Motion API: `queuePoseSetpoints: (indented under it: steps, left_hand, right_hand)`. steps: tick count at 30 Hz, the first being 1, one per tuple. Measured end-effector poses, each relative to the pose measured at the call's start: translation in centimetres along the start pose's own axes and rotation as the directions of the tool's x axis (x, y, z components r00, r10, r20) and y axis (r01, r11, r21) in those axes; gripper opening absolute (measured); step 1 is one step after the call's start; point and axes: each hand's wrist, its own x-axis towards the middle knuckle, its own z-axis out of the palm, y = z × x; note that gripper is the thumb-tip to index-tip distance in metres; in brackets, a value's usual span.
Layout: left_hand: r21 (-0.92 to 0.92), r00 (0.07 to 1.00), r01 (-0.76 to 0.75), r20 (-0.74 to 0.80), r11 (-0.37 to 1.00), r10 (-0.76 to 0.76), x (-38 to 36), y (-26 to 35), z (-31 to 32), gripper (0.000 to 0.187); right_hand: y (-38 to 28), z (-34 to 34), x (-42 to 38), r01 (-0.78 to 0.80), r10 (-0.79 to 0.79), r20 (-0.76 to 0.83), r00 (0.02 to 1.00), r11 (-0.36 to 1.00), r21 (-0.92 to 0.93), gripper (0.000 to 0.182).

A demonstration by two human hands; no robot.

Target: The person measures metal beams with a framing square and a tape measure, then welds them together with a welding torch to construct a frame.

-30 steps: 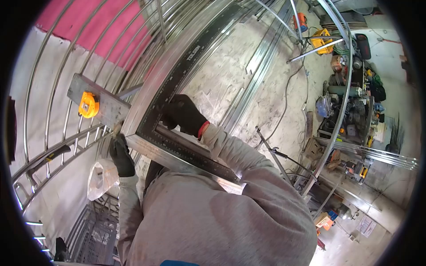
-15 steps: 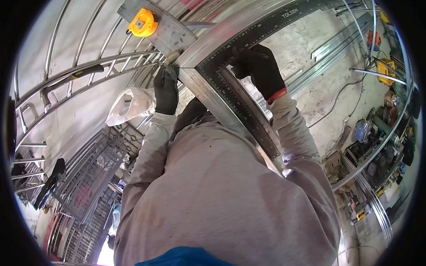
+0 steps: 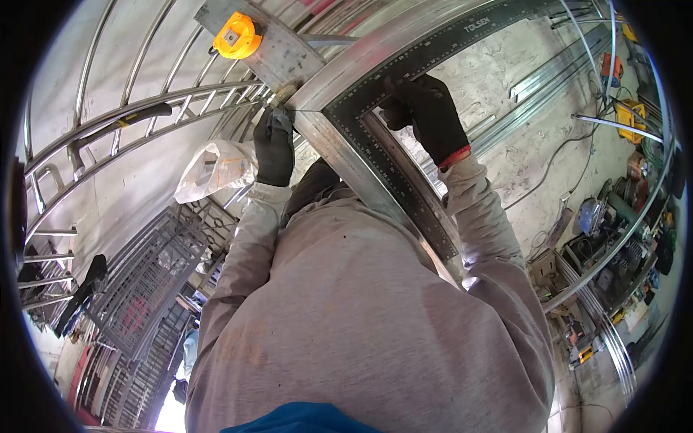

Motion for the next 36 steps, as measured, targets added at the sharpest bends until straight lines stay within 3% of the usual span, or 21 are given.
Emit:
queuePoseSetpoints:
  steps: [2, 4, 5, 9, 11, 15, 19, 20, 27, 29, 32, 36]
  left_hand:
    - [-0.027, 1.000, 0.008, 0.009, 1.000, -0.008, -0.2, 0.2, 0.1, 0.029]
    - [-0.090, 1.000, 0.003, -0.019, 0.996, -0.005, -0.2, 0.4, 0.5, 0.028]
    - [-0.080, 1.000, -0.010, -0.007, 0.997, 0.009, -0.2, -0.1, 0.2, 0.029]
    - [-0.153, 0.995, -0.012, 0.098, 0.988, 0.027, 0.0, -1.4, -1.1, 0.021]
    - [-0.026, 0.999, 0.048, 0.026, 0.999, -0.047, 0.0, -0.6, -0.5, 0.022]
    - [-0.097, 1.000, -0.023, 0.017, 0.995, 0.024, 0.4, -1.6, -0.1, 0.027]
    - [-0.132, 0.988, 0.112, -0.086, 0.985, -0.124, -0.1, -0.9, 0.3, 0.029]
    - [-0.113, 0.992, 0.122, -0.001, 0.986, -0.123, 0.1, -2.5, -1.1, 0.036]
    - [-0.112, 0.996, 0.084, -0.009, 0.990, -0.086, 0.1, -3.3, -1.6, 0.037]
    - [-0.121, 0.990, 0.136, 0.055, 0.983, -0.130, 0.2, -3.6, -2.2, 0.040]
    - [-0.114, 0.995, 0.100, -0.020, 0.989, -0.102, 0.0, -2.0, -0.7, 0.038]
    - [-0.032, 0.998, 0.061, -0.007, 0.998, -0.062, -0.1, -2.7, -1.3, 0.038]
  right_hand:
    - [0.0, 0.0, 0.0, -0.046, 0.048, -0.024, 0.999, 0.997, 0.063, 0.026]
    - [0.5, -0.1, -0.1, 0.121, -0.120, 0.032, 0.992, 0.992, -0.033, 0.026]
    - [0.4, -0.2, 0.1, 0.042, -0.043, 0.017, 0.999, 0.999, 0.026, 0.026]
    - [0.6, -0.2, 0.0, 0.028, -0.031, 0.063, 0.998, 0.998, 0.048, 0.025]
    - [0.7, 0.0, 0.0, 0.004, -0.006, 0.017, 1.000, 0.994, 0.114, 0.026]
    - [-0.4, 0.1, -0.3, -0.054, 0.052, 0.023, 0.998, 0.989, 0.137, 0.026]
    - [-0.1, 0.3, -0.1, -0.052, 0.050, 0.011, 0.999, 0.982, 0.183, 0.022]
    - [0.1, 0.2, 0.0, -0.045, 0.044, 0.010, 0.999, 0.985, 0.165, 0.023]
    - [0.7, 0.0, 0.0, 0.000, 0.000, 0.001, 1.000, 0.993, 0.120, 0.025]
    - [0.6, 0.1, -0.1, -0.008, 0.009, -0.009, 1.000, 0.992, 0.126, 0.023]
    - [0.4, 0.2, -0.1, -0.005, 0.004, 0.007, 1.000, 0.988, 0.152, 0.023]
    - [0.3, 0.2, -0.2, -0.016, 0.014, 0.018, 1.000, 0.991, 0.131, 0.022]
